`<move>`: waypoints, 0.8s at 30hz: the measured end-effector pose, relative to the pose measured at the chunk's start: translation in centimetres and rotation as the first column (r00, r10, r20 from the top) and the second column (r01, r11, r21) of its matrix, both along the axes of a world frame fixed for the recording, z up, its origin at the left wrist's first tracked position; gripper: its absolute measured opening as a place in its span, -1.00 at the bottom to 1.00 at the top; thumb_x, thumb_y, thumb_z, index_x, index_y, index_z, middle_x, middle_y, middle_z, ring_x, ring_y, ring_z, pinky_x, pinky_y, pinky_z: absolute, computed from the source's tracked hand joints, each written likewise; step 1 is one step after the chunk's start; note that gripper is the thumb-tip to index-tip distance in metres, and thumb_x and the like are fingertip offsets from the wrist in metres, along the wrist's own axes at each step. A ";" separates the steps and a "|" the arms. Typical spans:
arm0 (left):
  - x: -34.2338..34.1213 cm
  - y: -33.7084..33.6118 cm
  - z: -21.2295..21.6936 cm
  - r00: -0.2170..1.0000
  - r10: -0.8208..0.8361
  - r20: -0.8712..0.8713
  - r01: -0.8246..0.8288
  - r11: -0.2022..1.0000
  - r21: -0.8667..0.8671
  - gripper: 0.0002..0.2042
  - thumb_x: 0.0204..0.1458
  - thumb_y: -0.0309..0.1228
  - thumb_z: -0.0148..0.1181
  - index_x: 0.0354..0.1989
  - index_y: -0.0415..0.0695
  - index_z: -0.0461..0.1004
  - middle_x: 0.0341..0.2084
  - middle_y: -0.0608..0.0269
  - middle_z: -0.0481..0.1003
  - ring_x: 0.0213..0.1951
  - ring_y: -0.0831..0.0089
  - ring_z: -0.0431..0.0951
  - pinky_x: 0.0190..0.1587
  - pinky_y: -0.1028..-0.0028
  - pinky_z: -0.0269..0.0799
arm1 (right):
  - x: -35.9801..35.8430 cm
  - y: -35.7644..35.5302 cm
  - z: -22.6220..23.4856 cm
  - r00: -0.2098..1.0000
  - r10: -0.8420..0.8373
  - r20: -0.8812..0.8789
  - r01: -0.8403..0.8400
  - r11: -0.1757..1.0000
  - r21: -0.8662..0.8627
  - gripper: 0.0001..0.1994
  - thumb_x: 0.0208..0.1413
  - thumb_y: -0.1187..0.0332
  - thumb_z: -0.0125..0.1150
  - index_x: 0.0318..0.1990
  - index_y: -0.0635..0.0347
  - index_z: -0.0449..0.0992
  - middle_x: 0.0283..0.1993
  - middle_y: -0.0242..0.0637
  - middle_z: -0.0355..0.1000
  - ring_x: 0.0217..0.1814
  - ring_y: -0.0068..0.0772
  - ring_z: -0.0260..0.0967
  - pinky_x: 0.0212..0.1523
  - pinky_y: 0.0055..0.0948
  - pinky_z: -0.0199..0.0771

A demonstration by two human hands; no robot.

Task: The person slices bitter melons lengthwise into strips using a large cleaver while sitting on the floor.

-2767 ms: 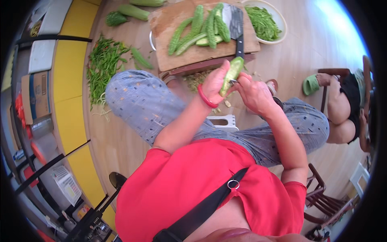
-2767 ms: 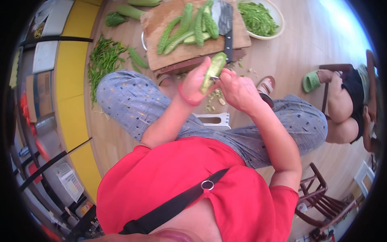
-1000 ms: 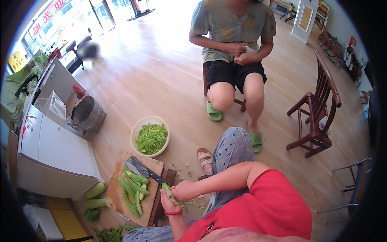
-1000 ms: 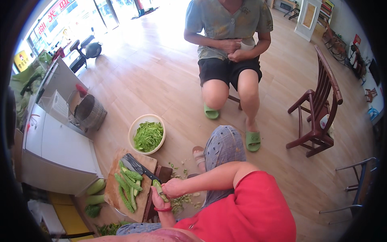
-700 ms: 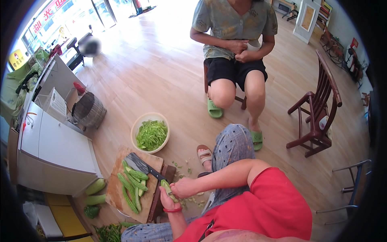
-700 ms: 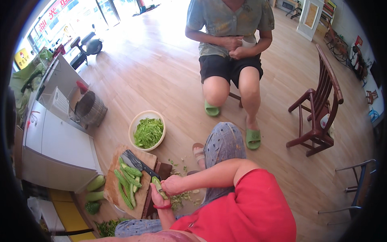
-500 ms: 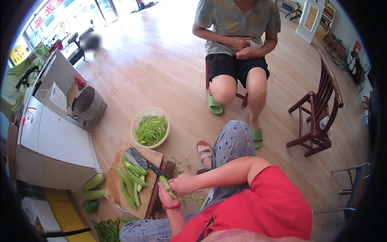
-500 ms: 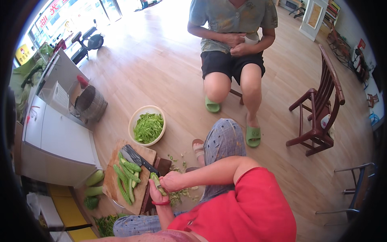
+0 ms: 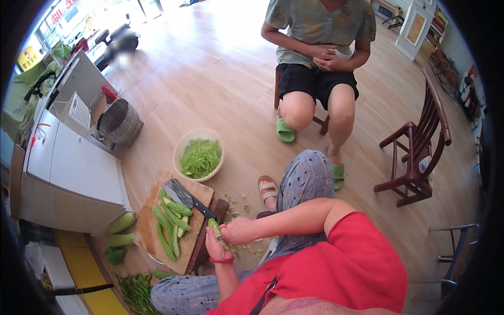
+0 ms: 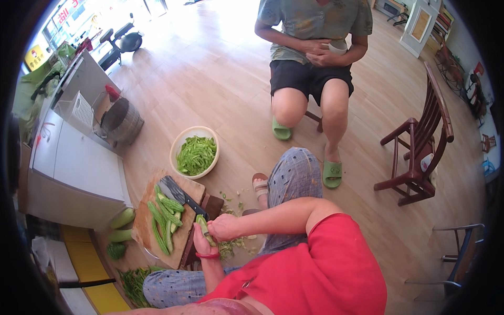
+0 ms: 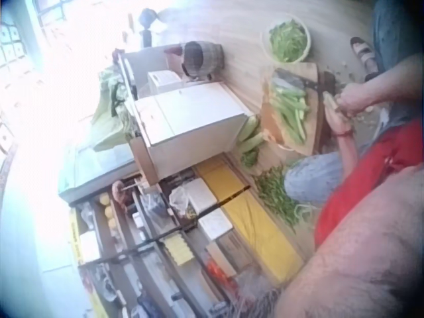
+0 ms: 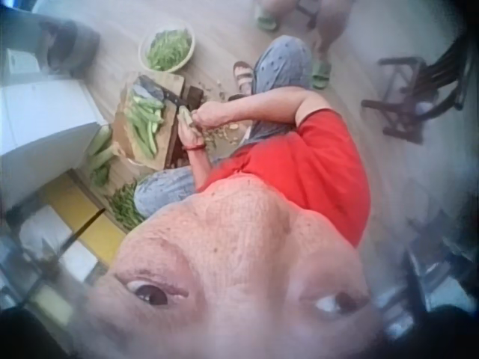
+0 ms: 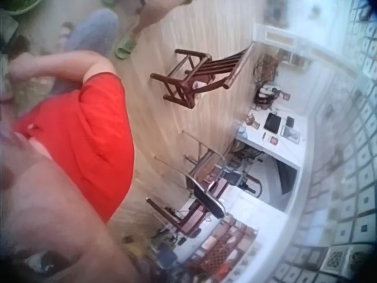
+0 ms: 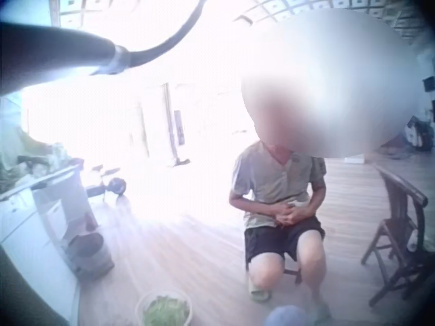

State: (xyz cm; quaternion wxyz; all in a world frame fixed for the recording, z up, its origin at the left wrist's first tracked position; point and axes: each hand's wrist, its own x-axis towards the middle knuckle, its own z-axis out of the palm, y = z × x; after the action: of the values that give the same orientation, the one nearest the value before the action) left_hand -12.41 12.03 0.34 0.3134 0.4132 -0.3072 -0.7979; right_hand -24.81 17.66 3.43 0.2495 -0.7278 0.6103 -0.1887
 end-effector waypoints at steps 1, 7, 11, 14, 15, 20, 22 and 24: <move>0.1 -0.1 0.0 1.000 -0.008 0.015 0.008 1.000 -0.016 -0.65 0.14 -0.15 -0.21 -0.21 -0.23 0.29 -0.44 0.12 0.45 -0.43 0.40 0.46 -0.40 0.49 0.41 | -0.2 -0.2 -0.1 1.000 0.010 0.004 -0.010 1.000 -0.027 -0.79 -0.09 0.34 -0.09 -0.44 0.38 0.29 -0.64 -0.01 0.37 -0.59 0.01 0.37 -0.60 -0.10 0.35; 0.3 -1.5 0.7 0.998 -0.049 0.028 0.054 0.976 -0.210 -0.73 0.14 -0.29 -0.21 -0.18 -0.21 0.35 -0.35 0.30 0.40 -0.31 0.56 0.38 -0.26 0.55 0.33 | 0.1 -2.1 -2.6 0.996 0.081 0.029 -0.083 0.992 0.092 -0.77 -0.07 0.38 -0.07 -0.26 0.31 0.26 -0.43 0.00 0.38 -0.46 0.01 0.38 -0.54 -0.12 0.36; 1.5 -2.0 0.5 0.975 -0.106 -0.196 0.133 0.982 0.133 -0.60 0.16 -0.13 -0.30 -0.17 -0.24 0.32 -0.37 0.14 0.46 -0.32 0.38 0.46 -0.21 0.45 0.36 | 0.2 -2.0 -0.3 0.992 0.127 0.008 -0.127 0.992 0.003 -0.87 -0.10 0.44 -0.10 -0.40 0.30 0.32 -0.42 -0.04 0.38 -0.49 -0.05 0.40 -0.55 -0.14 0.38; 3.2 -1.8 -0.2 0.920 -0.063 -0.386 0.149 0.968 0.199 -0.57 0.15 -0.11 -0.30 -0.13 -0.28 0.29 -0.29 0.00 0.45 -0.20 0.19 0.46 -0.04 0.32 0.32 | 0.9 -2.2 -0.4 0.986 0.166 -0.016 -0.166 0.986 -0.014 -0.89 -0.08 0.42 -0.12 -0.44 0.28 0.27 -0.55 -0.05 0.36 -0.53 -0.04 0.39 -0.58 -0.12 0.35; 3.0 -1.8 -0.2 0.948 -0.037 -0.317 0.109 0.971 0.212 -0.58 0.15 -0.13 -0.29 -0.15 -0.27 0.30 -0.37 0.03 0.46 -0.22 0.23 0.47 -0.06 0.35 0.34 | 0.7 -2.3 -0.2 0.984 0.176 -0.015 -0.177 0.978 -0.113 -0.89 -0.07 0.40 -0.11 -0.43 0.26 0.25 -0.66 -0.07 0.33 -0.60 -0.04 0.36 -0.61 -0.12 0.33; 3.0 -2.7 1.4 0.953 0.116 -0.282 -0.032 0.958 0.285 -0.59 0.12 -0.07 -0.23 -0.19 -0.20 0.31 -0.44 0.13 0.45 -0.38 0.36 0.50 -0.31 0.42 0.45 | 0.8 -1.8 0.7 0.976 0.218 -0.012 -0.219 0.975 -0.038 -0.85 -0.01 0.34 -0.06 -0.33 0.21 0.27 -0.70 -0.08 0.32 -0.65 -0.01 0.31 -0.63 -0.12 0.29; 3.4 -2.9 1.2 0.967 0.049 -0.251 -0.015 0.991 0.136 -0.60 0.12 -0.08 -0.21 -0.18 -0.20 0.31 -0.43 0.13 0.45 -0.38 0.36 0.49 -0.30 0.43 0.45 | 0.4 -2.6 1.9 0.997 0.081 -0.011 -0.081 0.997 0.014 -0.76 0.04 0.27 -0.04 -0.17 0.17 0.33 -0.66 -0.04 0.32 -0.60 0.02 0.31 -0.56 -0.10 0.28; 2.9 -2.1 2.3 0.979 0.084 -0.183 -0.057 0.988 0.145 -0.61 0.14 -0.12 -0.22 -0.14 -0.23 0.29 -0.44 0.13 0.45 -0.32 0.36 0.48 -0.21 0.41 0.39 | 0.1 -2.8 1.9 0.995 0.073 -0.073 -0.073 0.997 -0.002 -0.73 0.05 0.29 -0.07 -0.10 0.14 0.30 -0.65 -0.04 0.33 -0.58 0.01 0.32 -0.56 -0.11 0.29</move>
State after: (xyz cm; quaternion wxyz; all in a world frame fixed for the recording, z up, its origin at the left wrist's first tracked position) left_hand -9.52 9.94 2.67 0.3399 0.3672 -0.2051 -0.8412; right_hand -24.71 14.89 5.35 0.2320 -0.7567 0.5915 -0.1542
